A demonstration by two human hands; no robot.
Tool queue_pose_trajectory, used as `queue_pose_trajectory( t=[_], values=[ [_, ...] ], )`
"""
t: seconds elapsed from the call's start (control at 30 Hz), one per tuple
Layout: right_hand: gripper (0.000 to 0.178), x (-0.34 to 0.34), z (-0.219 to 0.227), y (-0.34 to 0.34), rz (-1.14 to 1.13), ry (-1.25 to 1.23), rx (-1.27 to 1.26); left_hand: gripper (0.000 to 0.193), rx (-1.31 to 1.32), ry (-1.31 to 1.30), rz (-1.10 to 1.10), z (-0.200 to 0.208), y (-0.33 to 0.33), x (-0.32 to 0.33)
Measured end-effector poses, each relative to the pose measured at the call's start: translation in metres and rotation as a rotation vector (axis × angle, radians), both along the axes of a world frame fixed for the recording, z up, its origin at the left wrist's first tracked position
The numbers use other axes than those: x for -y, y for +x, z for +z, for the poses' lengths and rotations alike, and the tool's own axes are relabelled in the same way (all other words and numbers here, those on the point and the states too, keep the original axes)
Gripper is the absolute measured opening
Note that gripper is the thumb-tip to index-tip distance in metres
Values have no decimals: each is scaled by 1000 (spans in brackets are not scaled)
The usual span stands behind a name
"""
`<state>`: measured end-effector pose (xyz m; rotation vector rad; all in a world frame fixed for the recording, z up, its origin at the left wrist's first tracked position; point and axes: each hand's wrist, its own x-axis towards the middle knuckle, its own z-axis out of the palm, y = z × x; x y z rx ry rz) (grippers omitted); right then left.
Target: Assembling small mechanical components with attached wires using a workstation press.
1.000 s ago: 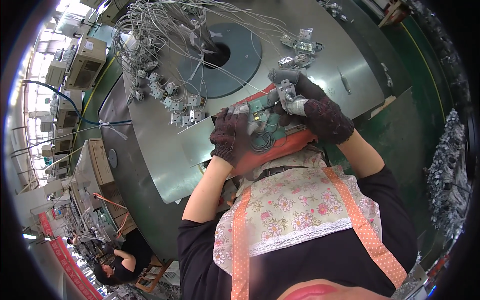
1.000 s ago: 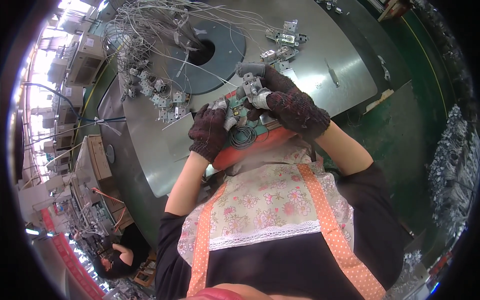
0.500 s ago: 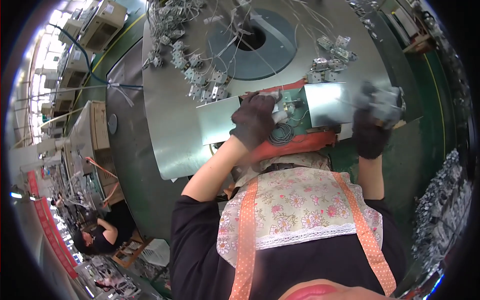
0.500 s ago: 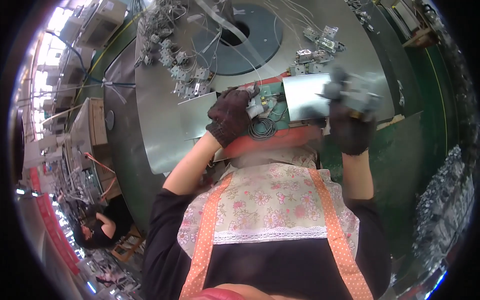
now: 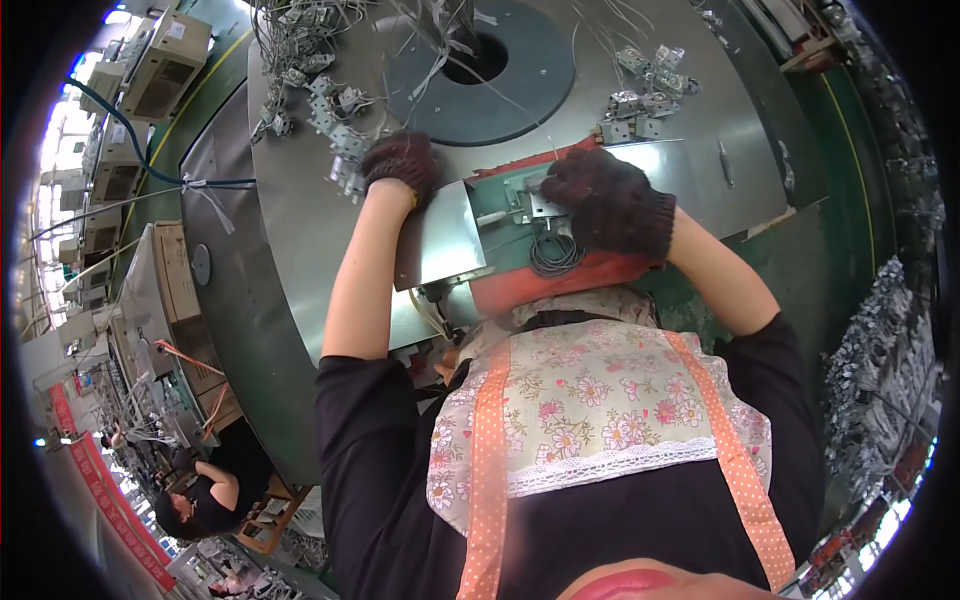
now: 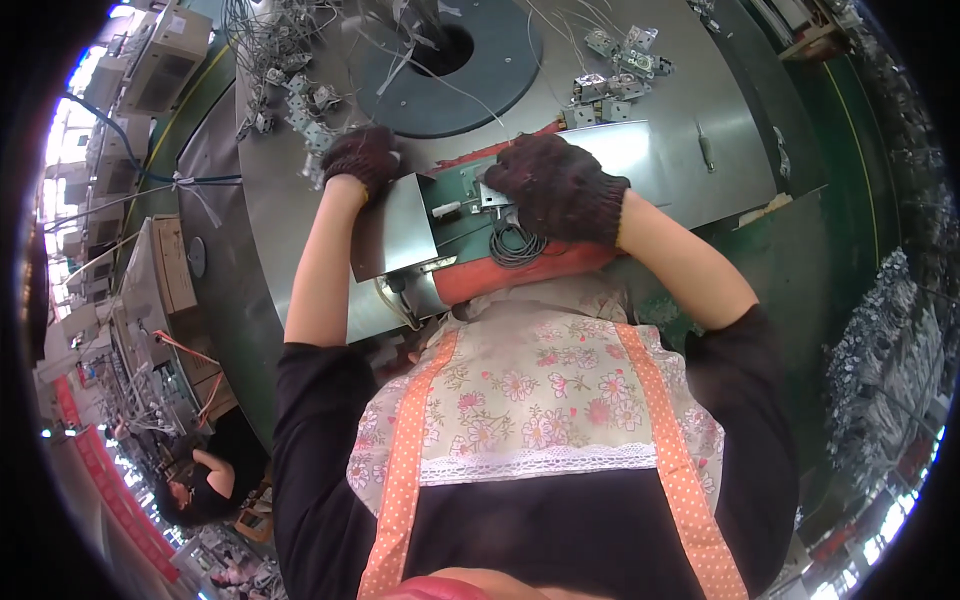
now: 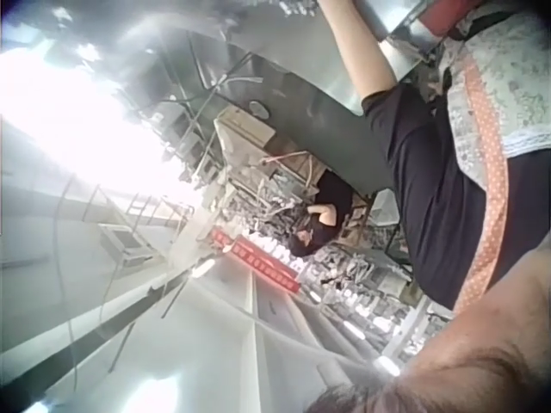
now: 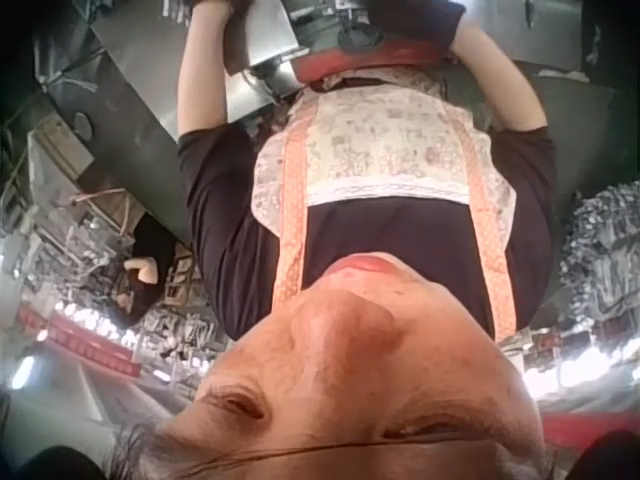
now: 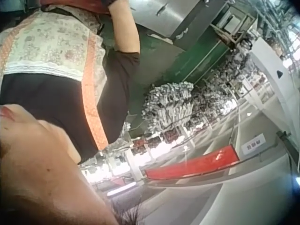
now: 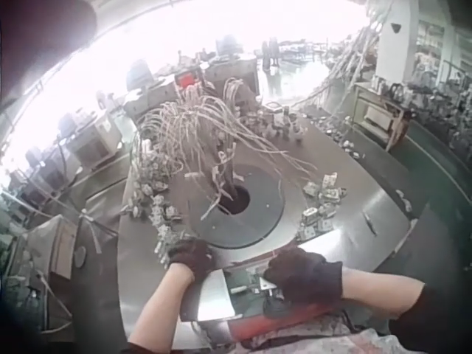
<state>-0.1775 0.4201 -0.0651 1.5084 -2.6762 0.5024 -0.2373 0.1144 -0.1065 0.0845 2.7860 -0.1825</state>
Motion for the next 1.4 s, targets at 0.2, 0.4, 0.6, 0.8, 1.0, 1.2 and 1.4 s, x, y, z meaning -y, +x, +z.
queue_pose_trajectory(
  t=[0.2, 0.4, 0.6, 0.8, 1.0, 1.2, 1.4],
  values=[
    [31, 20, -9, -13, 33, 72, -93, 39, -162, 303, 95, 27, 36, 3],
    [30, 28, -5, 3, -73, 227, -41, 29, -707, 396, -10, 27, 68, -20],
    [54, 27, -20, 19, -204, -25, 121, 34, -639, 559, -364, 15, 90, -47],
    [84, 23, -31, 19, -87, -229, 186, 40, -312, 391, -520, 9, 101, -97],
    [72, 1, -19, 1, 35, -485, 334, 37, -313, 397, -491, 8, 101, -106],
    [55, -85, -12, -65, -157, -586, 21, 55, -424, 383, -398, 3, 110, -107],
    [65, -213, -69, -140, -536, -270, -103, 61, -394, 364, -373, 2, 108, -111]
  ],
)
